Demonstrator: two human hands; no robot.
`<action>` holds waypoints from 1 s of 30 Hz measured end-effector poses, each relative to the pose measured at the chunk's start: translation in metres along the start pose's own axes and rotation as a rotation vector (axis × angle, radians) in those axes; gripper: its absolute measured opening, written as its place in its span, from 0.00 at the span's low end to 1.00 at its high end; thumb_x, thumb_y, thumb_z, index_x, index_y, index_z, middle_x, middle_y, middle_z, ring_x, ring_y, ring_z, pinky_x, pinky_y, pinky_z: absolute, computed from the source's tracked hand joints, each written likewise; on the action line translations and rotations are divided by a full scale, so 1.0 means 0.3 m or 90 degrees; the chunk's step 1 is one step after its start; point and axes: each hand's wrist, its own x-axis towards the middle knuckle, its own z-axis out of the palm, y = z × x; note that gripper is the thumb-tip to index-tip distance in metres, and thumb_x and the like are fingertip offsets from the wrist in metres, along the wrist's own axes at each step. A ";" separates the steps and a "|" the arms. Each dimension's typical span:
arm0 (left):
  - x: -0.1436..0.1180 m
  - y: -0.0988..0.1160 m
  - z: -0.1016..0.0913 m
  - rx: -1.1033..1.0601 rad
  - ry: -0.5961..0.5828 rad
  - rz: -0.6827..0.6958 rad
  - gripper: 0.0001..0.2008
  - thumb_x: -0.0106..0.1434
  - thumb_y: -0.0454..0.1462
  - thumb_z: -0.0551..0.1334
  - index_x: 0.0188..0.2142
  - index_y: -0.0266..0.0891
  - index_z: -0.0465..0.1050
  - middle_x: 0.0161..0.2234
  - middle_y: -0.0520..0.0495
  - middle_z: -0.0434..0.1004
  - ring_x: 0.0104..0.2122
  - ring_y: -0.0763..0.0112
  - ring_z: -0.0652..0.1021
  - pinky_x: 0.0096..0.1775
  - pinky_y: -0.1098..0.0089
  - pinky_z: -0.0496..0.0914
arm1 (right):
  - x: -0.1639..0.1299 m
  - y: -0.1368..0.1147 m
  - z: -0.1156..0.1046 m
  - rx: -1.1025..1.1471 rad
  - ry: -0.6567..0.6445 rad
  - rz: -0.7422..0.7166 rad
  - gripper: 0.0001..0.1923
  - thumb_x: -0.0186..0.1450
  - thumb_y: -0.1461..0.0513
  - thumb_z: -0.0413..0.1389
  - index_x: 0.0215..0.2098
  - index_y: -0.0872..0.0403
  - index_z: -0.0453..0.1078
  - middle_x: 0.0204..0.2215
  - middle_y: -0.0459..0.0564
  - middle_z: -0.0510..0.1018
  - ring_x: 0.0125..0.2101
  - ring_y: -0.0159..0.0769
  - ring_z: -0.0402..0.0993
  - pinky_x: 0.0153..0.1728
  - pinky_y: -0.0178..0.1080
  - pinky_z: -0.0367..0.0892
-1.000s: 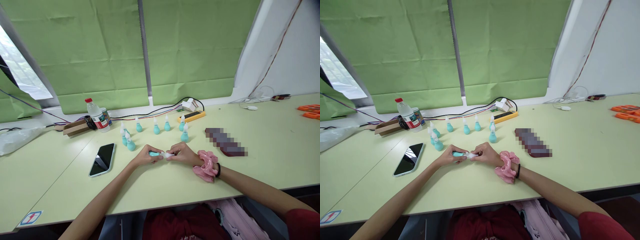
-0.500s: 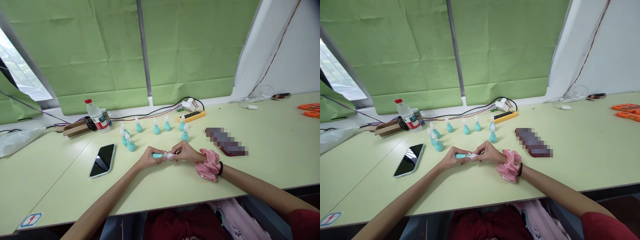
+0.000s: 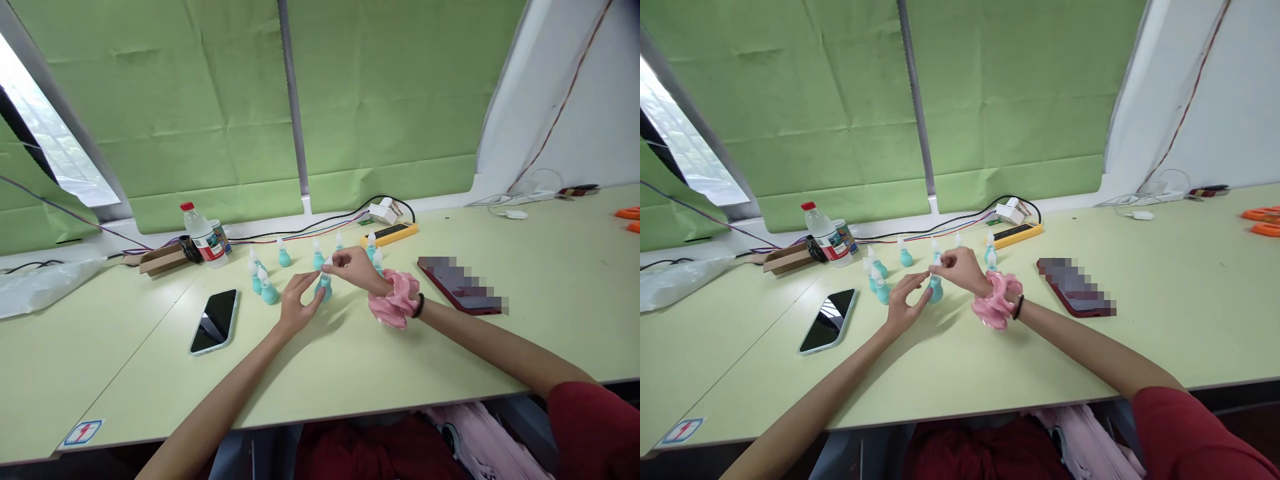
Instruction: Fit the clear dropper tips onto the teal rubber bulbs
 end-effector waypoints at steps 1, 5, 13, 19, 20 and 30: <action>0.005 -0.009 -0.013 0.077 0.026 0.082 0.16 0.54 0.37 0.57 0.44 0.38 0.67 0.41 0.42 0.70 0.39 0.66 0.69 0.39 0.66 0.66 | 0.037 0.002 0.000 -0.087 0.020 -0.005 0.14 0.51 0.55 0.54 0.16 0.58 0.64 0.14 0.43 0.64 0.18 0.25 0.59 0.22 0.30 0.56; 0.045 -0.043 -0.103 0.369 0.099 0.200 0.14 0.53 0.36 0.57 0.40 0.40 0.70 0.38 0.42 0.69 0.39 0.62 0.67 0.39 0.63 0.63 | 0.150 0.054 0.004 -0.319 0.022 0.074 0.11 0.51 0.58 0.53 0.18 0.59 0.65 0.18 0.48 0.68 0.23 0.30 0.62 0.24 0.32 0.53; 0.102 -0.052 -0.222 0.675 -0.030 -0.295 0.18 0.56 0.45 0.49 0.40 0.39 0.66 0.30 0.42 0.70 0.30 0.57 0.72 0.26 0.67 0.60 | 0.181 0.172 0.007 -0.367 -0.020 0.133 0.12 0.50 0.58 0.54 0.22 0.61 0.67 0.20 0.53 0.69 0.24 0.35 0.64 0.23 0.33 0.53; 0.126 -0.058 -0.200 0.646 -0.171 -0.345 0.14 0.57 0.42 0.48 0.39 0.41 0.65 0.29 0.43 0.72 0.29 0.59 0.73 0.26 0.69 0.60 | 0.159 0.160 -0.018 -0.356 -0.026 0.081 0.14 0.47 0.56 0.57 0.28 0.58 0.69 0.24 0.50 0.72 0.30 0.38 0.67 0.31 0.35 0.59; 0.138 -0.060 -0.191 0.635 -0.169 -0.331 0.14 0.58 0.42 0.47 0.40 0.41 0.64 0.29 0.43 0.72 0.29 0.59 0.73 0.26 0.69 0.60 | 0.152 0.149 -0.027 -0.353 -0.017 0.072 0.15 0.48 0.56 0.56 0.31 0.58 0.69 0.26 0.50 0.73 0.31 0.38 0.67 0.33 0.36 0.59; 0.316 -0.190 -0.045 0.544 -0.247 -0.265 0.15 0.55 0.37 0.50 0.43 0.42 0.63 0.34 0.42 0.71 0.32 0.59 0.72 0.29 0.66 0.63 | 0.013 0.103 -0.171 -0.277 0.237 -0.069 0.15 0.53 0.58 0.52 0.38 0.55 0.64 0.32 0.48 0.69 0.23 0.30 0.64 0.29 0.35 0.61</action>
